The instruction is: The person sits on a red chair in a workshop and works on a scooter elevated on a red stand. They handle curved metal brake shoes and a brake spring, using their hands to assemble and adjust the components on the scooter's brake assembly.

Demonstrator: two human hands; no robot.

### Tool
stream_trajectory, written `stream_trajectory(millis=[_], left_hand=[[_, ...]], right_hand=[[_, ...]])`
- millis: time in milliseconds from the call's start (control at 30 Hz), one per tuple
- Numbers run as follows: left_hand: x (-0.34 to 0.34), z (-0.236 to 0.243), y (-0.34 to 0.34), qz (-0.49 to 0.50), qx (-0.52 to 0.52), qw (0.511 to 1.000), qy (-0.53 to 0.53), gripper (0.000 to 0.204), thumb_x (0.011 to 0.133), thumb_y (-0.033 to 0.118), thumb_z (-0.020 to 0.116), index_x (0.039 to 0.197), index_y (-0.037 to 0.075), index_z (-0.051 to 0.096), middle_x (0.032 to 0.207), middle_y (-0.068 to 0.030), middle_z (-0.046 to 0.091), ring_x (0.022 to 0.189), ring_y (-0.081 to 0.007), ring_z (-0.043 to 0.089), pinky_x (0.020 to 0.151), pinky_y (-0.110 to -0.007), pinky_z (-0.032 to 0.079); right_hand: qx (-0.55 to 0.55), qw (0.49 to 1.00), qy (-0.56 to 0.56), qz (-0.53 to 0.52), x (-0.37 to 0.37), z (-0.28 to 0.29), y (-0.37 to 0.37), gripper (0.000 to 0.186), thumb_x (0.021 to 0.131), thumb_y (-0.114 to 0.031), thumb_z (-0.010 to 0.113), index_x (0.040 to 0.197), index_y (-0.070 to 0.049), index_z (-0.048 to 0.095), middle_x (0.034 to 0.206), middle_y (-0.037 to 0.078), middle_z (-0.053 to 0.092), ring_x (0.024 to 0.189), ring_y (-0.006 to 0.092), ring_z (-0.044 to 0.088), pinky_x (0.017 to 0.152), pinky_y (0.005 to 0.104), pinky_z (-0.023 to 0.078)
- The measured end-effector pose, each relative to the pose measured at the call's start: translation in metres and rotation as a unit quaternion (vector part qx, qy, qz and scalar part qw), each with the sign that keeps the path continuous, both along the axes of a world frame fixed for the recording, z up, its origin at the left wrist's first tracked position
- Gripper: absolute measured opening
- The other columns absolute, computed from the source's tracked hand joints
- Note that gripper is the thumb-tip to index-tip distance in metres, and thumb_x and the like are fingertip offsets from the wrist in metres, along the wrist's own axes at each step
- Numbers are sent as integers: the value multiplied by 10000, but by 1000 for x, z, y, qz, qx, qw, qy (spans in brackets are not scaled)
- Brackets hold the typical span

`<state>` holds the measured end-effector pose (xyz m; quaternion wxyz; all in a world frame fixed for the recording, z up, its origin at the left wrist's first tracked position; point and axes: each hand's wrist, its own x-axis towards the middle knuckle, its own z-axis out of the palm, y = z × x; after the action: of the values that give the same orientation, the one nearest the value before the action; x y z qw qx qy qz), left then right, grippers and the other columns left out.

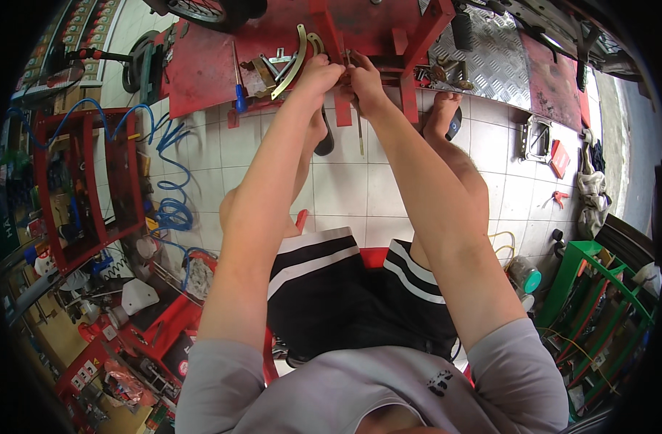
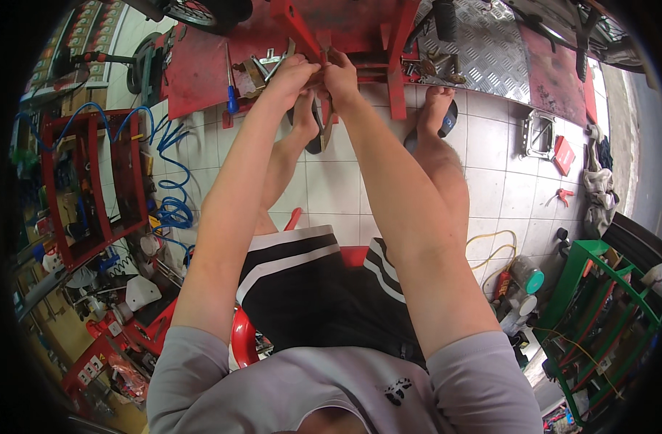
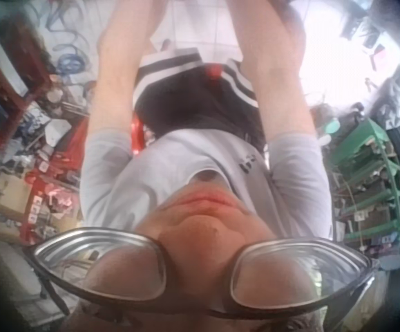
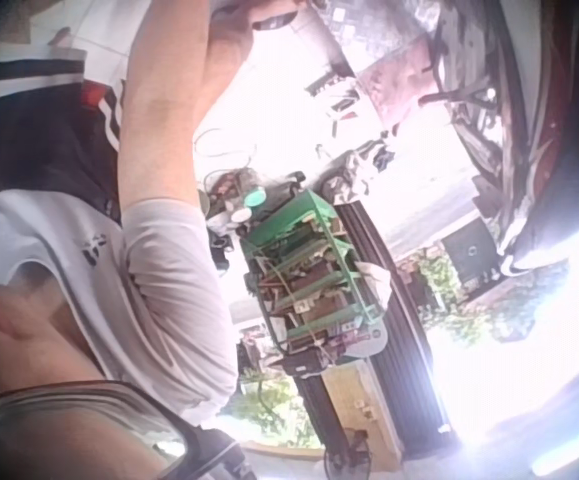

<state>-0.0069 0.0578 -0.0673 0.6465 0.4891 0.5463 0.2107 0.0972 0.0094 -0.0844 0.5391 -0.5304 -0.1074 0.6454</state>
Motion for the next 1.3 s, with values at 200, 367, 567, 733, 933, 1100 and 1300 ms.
stream_trajectory(millis=[200,367,567,733,933,1100,1300], left_hand=[[-6,-9,2,3,-11,1000,-4,175,916,90,549,1082,41,525,989,-44,607,814,-122,572,571,-265,374],[-1,-6,-2,-10,-16,1000,-13,218,910,98,559,1119,47,517,1074,-42,593,918,-129,557,651,-280,403],[-6,-1,0,-41,1,998,39,400,880,121,596,1239,27,448,1139,-55,572,983,-154,541,722,-317,431],[-5,11,-4,-36,-13,999,37,532,872,143,610,1326,-14,381,1213,-84,528,1048,-190,520,806,-392,430],[-4,5,-3,-32,27,995,91,396,903,192,579,1235,17,454,1083,-51,552,964,-160,509,732,-355,411],[7,-14,3,3,56,988,140,228,943,216,526,1094,45,541,932,-34,561,822,-133,492,585,-317,367],[-1,-20,6,15,56,986,156,249,942,225,513,1100,44,576,885,-38,568,806,-149,499,597,-346,385]], right_hand=[[-9,998,20,62,8,13,5,418,963,-52,358,1376,-104,395,799,83,560,517,86,416,429,243,329],[24,997,-22,68,10,-5,3,437,965,-90,393,1401,-112,379,855,97,598,548,109,505,416,265,366],[62,985,-132,93,-2,-30,-1,482,972,-109,447,1433,-219,361,846,41,577,582,91,497,463,259,399],[49,973,-206,90,-12,-27,-5,555,931,-89,481,1450,-225,338,935,35,606,721,96,569,570,268,452],[109,931,-342,59,-18,-41,-2,595,882,-43,551,1436,-165,370,1185,66,628,1015,152,604,867,280,461],[154,943,-295,33,-6,-59,8,525,870,-20,575,1371,-111,443,1224,79,627,1095,158,586,919,272,434],[78,931,-354,55,-11,-45,2,525,805,44,511,1286,-167,520,1243,92,630,1185,226,584,943,311,454]])
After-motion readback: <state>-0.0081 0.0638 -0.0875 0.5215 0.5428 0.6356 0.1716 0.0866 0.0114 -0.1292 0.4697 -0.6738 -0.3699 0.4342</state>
